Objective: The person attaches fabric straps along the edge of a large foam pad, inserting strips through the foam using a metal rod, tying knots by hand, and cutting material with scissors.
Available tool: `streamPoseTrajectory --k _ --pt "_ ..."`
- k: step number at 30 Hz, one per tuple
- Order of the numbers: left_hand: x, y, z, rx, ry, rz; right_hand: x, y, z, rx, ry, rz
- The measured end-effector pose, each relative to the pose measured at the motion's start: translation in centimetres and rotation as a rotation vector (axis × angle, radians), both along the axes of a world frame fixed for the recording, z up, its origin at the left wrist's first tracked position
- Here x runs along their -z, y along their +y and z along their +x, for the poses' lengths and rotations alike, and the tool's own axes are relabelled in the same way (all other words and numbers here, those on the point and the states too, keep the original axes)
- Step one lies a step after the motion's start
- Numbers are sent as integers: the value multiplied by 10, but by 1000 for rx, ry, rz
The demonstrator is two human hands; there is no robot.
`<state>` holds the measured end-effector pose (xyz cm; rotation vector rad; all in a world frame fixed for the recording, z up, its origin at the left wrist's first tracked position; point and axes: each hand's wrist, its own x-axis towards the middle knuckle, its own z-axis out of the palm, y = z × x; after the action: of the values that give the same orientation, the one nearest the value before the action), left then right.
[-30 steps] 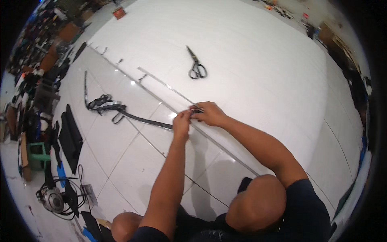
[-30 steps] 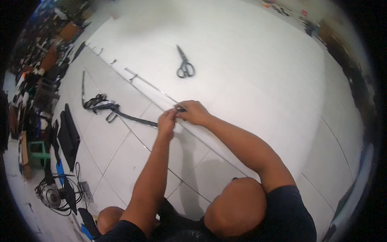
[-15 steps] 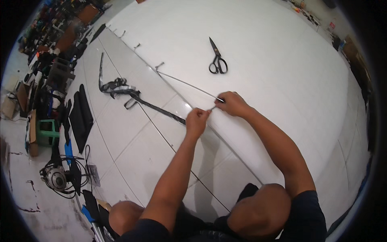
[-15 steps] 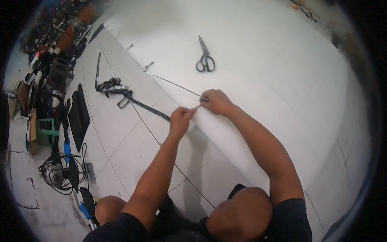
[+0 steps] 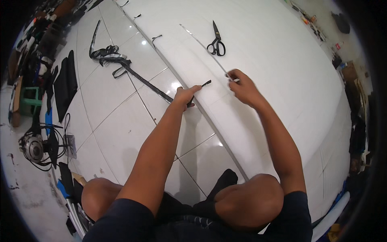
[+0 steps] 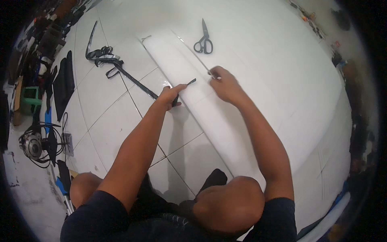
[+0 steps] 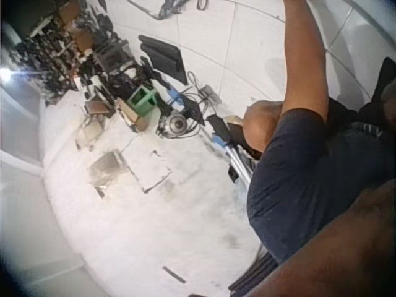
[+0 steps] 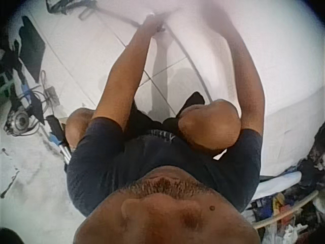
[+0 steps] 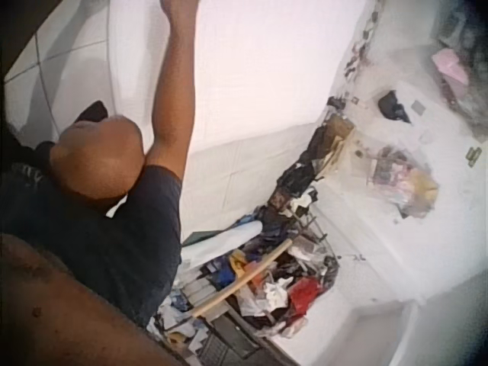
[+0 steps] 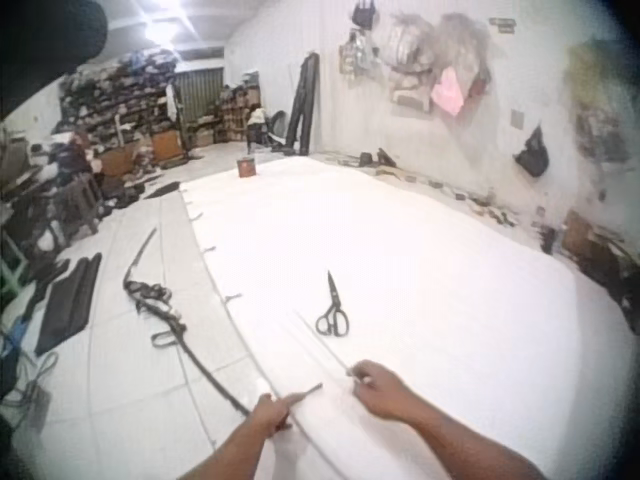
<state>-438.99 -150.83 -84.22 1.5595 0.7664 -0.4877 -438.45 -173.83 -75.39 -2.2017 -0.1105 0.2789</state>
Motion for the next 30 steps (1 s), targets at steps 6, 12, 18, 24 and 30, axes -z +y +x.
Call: streamPoseTrajectory --k 6,12,18,24,30 --pt "11 14 4 72 -7 -89 -106 -44 -90 -133 -72 -452" --pt "21 2 -2 -1 -75 -128 -145 -43 -144 -219 -246 -843" --pt "23 6 -3 6 -85 -76 -153 -16 -153 -287 -310 -1008" --pt "9 5 -5 21 -48 -62 -164 -7 -148 -347 -365 -1059" --pt "17 7 -4 11 -53 -42 -180 12 -130 -404 -388 -1075"
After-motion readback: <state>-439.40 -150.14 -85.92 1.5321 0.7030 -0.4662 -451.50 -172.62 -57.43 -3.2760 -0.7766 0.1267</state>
